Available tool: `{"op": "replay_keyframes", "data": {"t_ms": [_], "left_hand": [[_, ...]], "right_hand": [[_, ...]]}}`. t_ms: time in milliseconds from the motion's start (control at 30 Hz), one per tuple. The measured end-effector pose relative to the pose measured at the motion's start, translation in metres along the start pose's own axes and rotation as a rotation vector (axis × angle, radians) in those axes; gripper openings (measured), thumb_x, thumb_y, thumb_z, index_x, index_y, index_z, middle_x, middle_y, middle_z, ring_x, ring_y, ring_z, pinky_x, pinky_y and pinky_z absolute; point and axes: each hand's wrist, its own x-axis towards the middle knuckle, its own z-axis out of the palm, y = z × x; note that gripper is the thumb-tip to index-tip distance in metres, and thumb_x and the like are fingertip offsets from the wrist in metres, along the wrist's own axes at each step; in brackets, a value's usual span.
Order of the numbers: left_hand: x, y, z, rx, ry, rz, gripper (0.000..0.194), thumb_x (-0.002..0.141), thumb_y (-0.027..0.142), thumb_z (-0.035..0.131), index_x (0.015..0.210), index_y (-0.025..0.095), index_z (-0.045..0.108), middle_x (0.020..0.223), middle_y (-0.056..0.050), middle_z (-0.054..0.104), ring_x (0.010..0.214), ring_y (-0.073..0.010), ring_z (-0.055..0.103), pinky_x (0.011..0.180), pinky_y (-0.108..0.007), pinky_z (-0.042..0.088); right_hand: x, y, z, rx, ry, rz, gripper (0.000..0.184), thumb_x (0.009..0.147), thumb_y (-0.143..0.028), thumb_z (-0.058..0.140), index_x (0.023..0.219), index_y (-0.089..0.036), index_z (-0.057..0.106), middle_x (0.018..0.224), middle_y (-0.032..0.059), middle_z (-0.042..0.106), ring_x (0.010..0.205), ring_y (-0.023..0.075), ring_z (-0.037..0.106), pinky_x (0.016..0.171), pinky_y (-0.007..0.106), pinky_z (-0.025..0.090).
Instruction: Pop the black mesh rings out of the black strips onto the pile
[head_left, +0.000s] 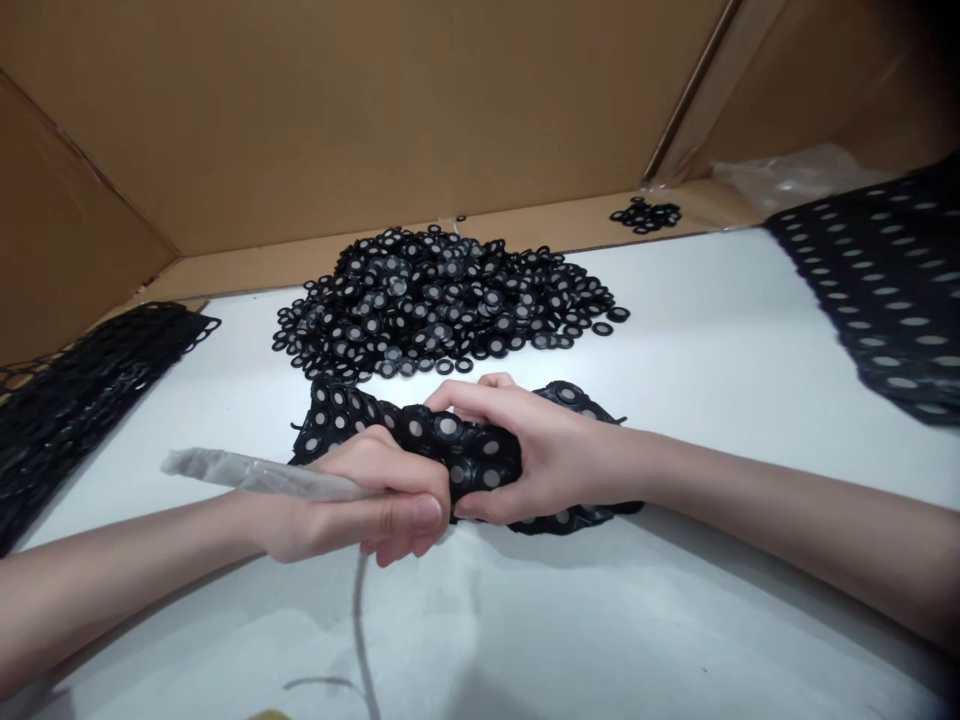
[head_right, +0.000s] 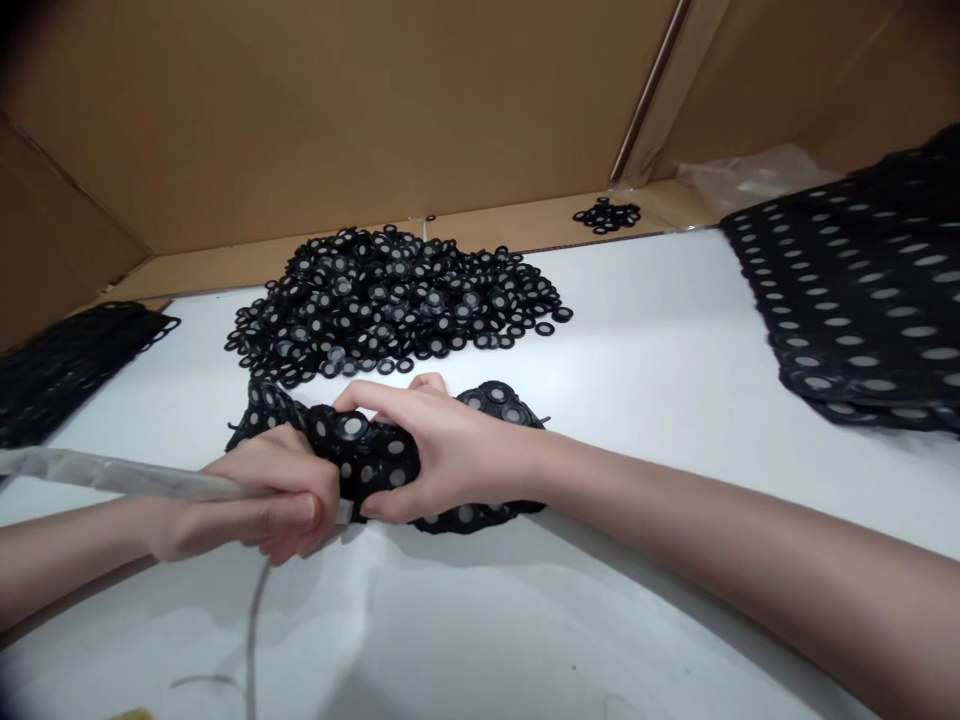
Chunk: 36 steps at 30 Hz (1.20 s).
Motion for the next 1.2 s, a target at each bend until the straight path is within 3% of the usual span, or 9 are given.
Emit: {"op": "replay_keyframes", "data": {"t_ms": [367, 767, 967, 1100, 1200], "left_hand": [[-0.001, -0.002, 0.002, -0.008, -0.017, 0.009, 0.04, 0.092, 0.04, 0.041, 0.064, 0.015, 0.055, 0.045, 0.0, 0.047, 0.041, -0.0093, 0.045, 0.038, -0.019, 0.032], [-0.003, 0.0, -0.001, -0.269, 0.175, -0.109, 0.043, 0.084, 0.049, 0.055, 0.061, 0.013, 0.056, 0.044, -0.002, 0.052, 0.039, -0.0096, 0.043, 0.04, -0.021, 0.032], [0.003, 0.001, -0.016, -0.23, 0.327, 0.021, 0.04, 0.082, 0.047, 0.059, 0.059, 0.014, 0.055, 0.042, -0.001, 0.052, 0.037, -0.0089, 0.042, 0.038, -0.02, 0.03], [0.009, -0.005, -0.027, -0.186, 0.448, 0.142, 0.038, 0.081, 0.044, 0.061, 0.06, 0.014, 0.054, 0.041, 0.001, 0.049, 0.036, -0.0079, 0.039, 0.036, -0.02, 0.026], [0.011, -0.013, -0.03, -0.144, 0.429, 0.148, 0.036, 0.085, 0.041, 0.058, 0.062, 0.013, 0.056, 0.042, 0.001, 0.049, 0.036, -0.0068, 0.038, 0.036, -0.019, 0.024]], "right_hand": [[0.001, 0.002, 0.001, -0.001, 0.007, -0.005, 0.049, 0.07, -0.029, 0.07, 0.114, -0.026, 0.049, 0.105, 0.0022, 0.057, 0.101, 0.0226, 0.045, 0.084, 0.035, 0.043], [0.001, 0.0, -0.005, -0.115, 0.014, 0.019, 0.053, 0.07, -0.038, 0.072, 0.115, -0.025, 0.05, 0.096, 0.0028, 0.06, 0.091, 0.0229, 0.05, 0.083, 0.038, 0.041], [0.001, -0.006, -0.009, -0.216, 0.023, 0.093, 0.062, 0.064, -0.042, 0.076, 0.118, -0.022, 0.052, 0.091, 0.0035, 0.062, 0.09, 0.0252, 0.053, 0.089, 0.042, 0.035], [0.005, -0.007, -0.002, -0.216, 0.167, 0.121, 0.043, 0.079, -0.052, 0.061, 0.108, -0.021, 0.057, 0.092, 0.0047, 0.063, 0.091, 0.024, 0.053, 0.087, 0.042, 0.031], [0.01, -0.004, 0.004, -0.267, 0.289, 0.163, 0.024, 0.089, -0.042, 0.05, 0.094, -0.021, 0.06, 0.087, 0.0035, 0.064, 0.089, 0.022, 0.053, 0.084, 0.039, 0.028]]}}
